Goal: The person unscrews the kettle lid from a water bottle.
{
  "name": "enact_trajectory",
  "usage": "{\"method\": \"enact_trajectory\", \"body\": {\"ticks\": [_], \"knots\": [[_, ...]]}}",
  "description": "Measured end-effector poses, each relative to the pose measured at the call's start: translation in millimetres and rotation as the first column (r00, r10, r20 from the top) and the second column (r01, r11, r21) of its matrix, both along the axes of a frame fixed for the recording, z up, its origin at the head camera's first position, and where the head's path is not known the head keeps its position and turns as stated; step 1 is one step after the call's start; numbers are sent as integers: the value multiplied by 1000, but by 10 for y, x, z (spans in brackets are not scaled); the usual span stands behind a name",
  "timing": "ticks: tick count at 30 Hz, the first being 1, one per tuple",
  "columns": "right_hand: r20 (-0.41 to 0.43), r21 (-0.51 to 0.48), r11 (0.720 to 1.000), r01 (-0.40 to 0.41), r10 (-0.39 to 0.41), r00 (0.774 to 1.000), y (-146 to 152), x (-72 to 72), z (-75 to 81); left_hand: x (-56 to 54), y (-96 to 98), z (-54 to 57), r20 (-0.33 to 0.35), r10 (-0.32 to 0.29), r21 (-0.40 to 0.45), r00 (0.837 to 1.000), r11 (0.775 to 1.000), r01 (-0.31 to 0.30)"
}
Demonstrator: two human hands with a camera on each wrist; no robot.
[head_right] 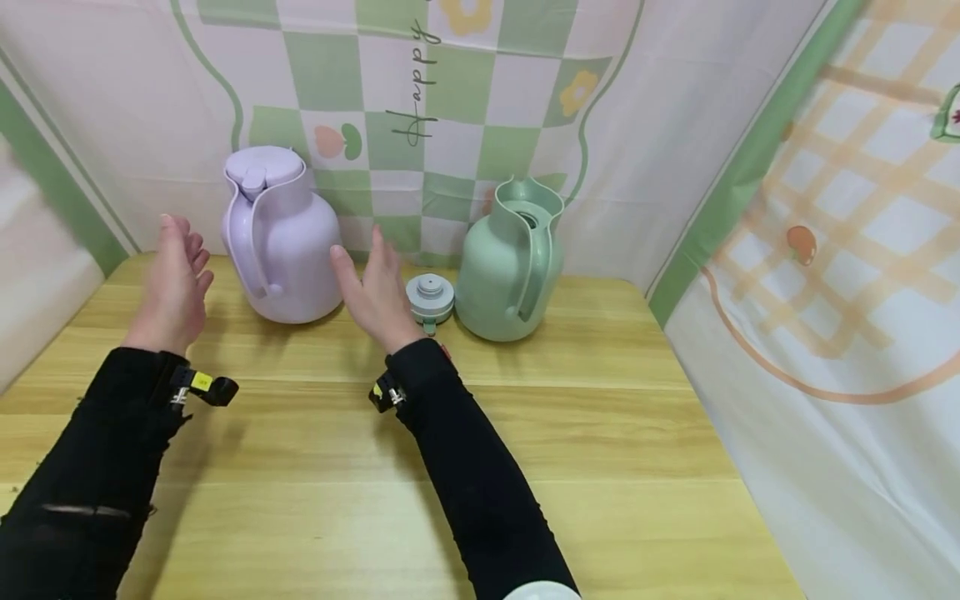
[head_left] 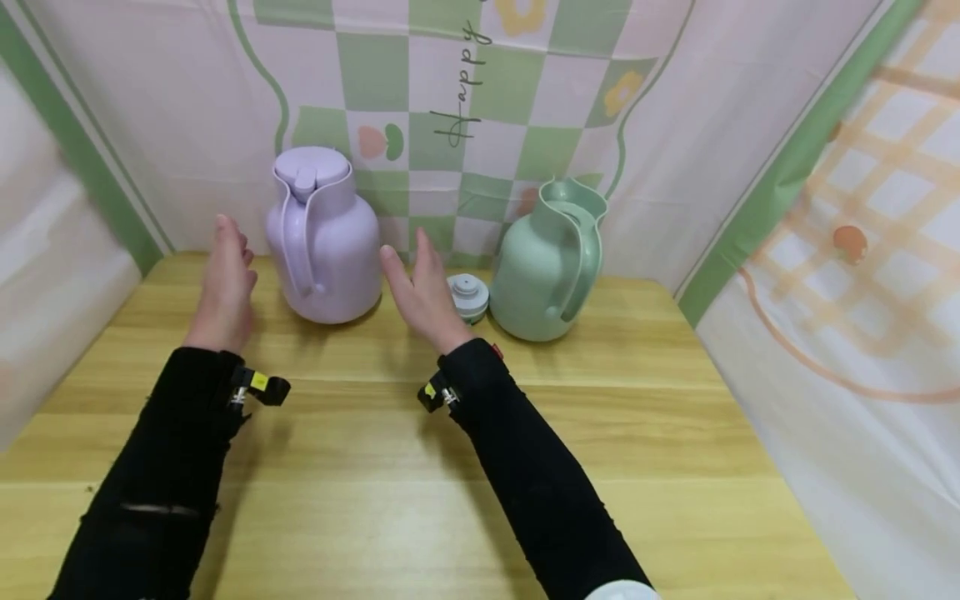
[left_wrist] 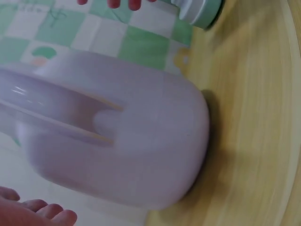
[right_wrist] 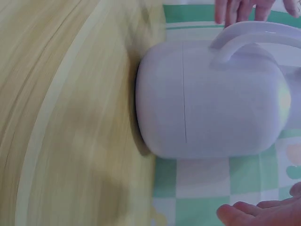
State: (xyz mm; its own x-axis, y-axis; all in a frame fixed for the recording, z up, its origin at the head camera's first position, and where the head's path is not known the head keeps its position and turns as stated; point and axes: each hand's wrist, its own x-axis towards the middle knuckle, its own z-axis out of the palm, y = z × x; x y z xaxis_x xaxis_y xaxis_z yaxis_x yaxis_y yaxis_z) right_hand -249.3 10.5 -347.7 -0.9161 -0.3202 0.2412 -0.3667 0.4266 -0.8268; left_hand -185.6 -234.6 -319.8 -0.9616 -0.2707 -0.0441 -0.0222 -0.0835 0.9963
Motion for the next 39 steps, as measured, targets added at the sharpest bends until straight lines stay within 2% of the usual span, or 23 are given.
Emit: {"method": "enact_trajectory", "body": {"ticks": [4, 14, 19, 27, 39], "knots": [[40, -79, 997, 3, 0, 999, -151, -64, 11, -136, -33, -53, 9, -21, 82, 1000, 996, 21], [114, -119, 992, 30, -16, 993, -416, -193, 25, -333, -53, -137, 68, -30, 110, 997, 994, 22], [158, -108, 994, 19, -2, 988, -463, -248, 6, -373, -36, -164, 81, -48, 96, 996, 995, 40], [265, -98, 994, -39, 64, 962, -500, -278, 3, -410, -14, -190, 11, -56, 16, 998, 998, 56], [280, -102, 993, -60, 87, 956, -512, -303, -32, -419, 5, -185, -26, -62, -57, 998, 997, 61]]}}
